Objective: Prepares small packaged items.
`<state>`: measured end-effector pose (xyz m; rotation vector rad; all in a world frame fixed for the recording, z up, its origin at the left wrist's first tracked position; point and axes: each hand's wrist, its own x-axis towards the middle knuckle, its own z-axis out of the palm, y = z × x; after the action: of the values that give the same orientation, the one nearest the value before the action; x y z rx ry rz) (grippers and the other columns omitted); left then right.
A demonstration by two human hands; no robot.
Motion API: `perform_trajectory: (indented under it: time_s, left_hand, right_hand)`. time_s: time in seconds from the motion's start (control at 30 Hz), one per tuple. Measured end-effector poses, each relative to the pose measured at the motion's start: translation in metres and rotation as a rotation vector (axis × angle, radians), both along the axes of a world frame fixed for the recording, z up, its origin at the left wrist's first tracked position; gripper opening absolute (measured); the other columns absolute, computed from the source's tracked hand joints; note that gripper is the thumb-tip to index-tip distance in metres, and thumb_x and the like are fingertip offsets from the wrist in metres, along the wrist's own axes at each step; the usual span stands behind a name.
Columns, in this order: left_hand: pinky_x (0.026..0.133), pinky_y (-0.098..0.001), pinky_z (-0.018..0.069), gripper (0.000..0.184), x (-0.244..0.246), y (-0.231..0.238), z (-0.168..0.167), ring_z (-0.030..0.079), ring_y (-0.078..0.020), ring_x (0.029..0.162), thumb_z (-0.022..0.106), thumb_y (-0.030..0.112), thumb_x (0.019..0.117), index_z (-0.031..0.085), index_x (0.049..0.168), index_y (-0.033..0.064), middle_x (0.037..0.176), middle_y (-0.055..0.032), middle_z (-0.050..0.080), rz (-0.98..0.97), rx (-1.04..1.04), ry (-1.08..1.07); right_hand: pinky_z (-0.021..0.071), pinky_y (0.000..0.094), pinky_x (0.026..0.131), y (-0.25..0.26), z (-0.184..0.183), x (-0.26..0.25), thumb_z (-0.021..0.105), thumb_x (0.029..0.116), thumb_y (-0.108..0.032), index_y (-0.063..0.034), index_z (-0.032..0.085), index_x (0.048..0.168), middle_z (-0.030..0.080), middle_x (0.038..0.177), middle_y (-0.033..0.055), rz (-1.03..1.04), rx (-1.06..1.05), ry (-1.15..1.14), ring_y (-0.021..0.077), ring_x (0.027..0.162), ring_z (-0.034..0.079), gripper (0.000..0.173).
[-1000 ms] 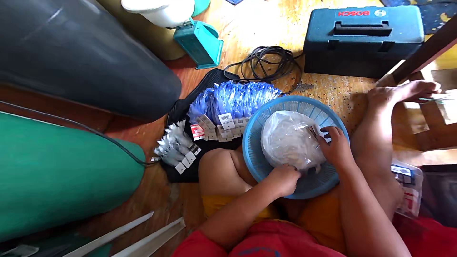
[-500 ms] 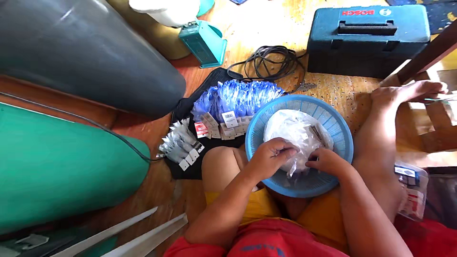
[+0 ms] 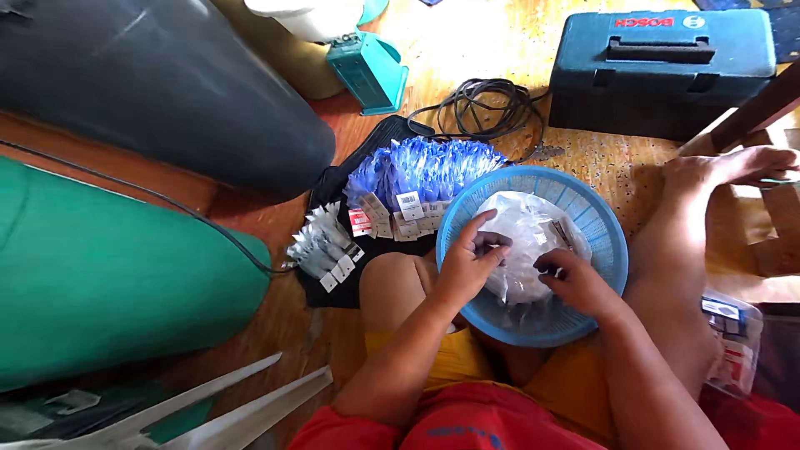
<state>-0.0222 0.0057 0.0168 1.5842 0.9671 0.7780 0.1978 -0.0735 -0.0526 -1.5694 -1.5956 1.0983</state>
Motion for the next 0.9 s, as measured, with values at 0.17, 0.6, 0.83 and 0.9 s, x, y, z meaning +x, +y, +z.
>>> perform_trajectory:
  time_s: [0.17, 0.6, 0.83, 0.9]
  left_hand:
    - [0.074, -0.0272, 0.0611, 0.05, -0.004, 0.003, 0.001, 0.071, -0.0107, 0.081, 0.066, 0.003, 0.0962, 0.054, 0.144, 0.0081, 0.117, -0.0051, 0.071, 0.007, 0.069, 0.059]
    - [0.086, -0.0235, 0.0592, 0.015, -0.006, -0.001, -0.004, 0.07, -0.0073, 0.094, 0.067, 0.004, 0.0941, 0.075, 0.106, -0.0001, 0.105, -0.0076, 0.073, -0.03, 0.199, 0.026]
    - [0.088, -0.0236, 0.0577, 0.021, 0.006, -0.011, 0.004, 0.069, -0.0106, 0.098, 0.06, 0.004, 0.097, 0.075, 0.111, -0.0014, 0.112, -0.0139, 0.071, -0.142, 0.274, -0.008]
    - [0.091, -0.0247, 0.0581, 0.017, 0.009, -0.014, 0.005, 0.07, -0.0119, 0.1, 0.065, 0.006, 0.0961, 0.075, 0.107, -0.0032, 0.108, -0.0143, 0.072, -0.128, 0.331, -0.061]
  right_hand:
    - [0.0466, 0.0669, 0.096, 0.003, 0.01, -0.044, 0.084, 0.0802, -0.022, -0.0061, 0.067, 0.124, 0.06, 0.127, 0.0245, 0.177, -0.06, -0.353, 0.0472, 0.122, 0.054, 0.05]
    - [0.0607, 0.0274, 0.086, -0.016, 0.03, -0.022, 0.069, 0.0956, -0.01, -0.0116, 0.071, 0.104, 0.072, 0.105, -0.0035, 0.0, 0.49, 0.506, 0.0064, 0.095, 0.069, 0.009]
    - [0.0617, 0.0252, 0.078, -0.026, 0.058, -0.028, 0.068, 0.0989, -0.018, -0.0151, 0.072, 0.11, 0.072, 0.103, -0.002, 0.082, 0.551, 0.755, 0.008, 0.089, 0.071, 0.012]
    - [0.0591, 0.0228, 0.082, -0.026, 0.058, -0.031, 0.069, 0.0991, -0.02, -0.0158, 0.074, 0.109, 0.071, 0.104, -0.0038, 0.032, 0.562, 0.689, 0.0056, 0.093, 0.068, 0.012]
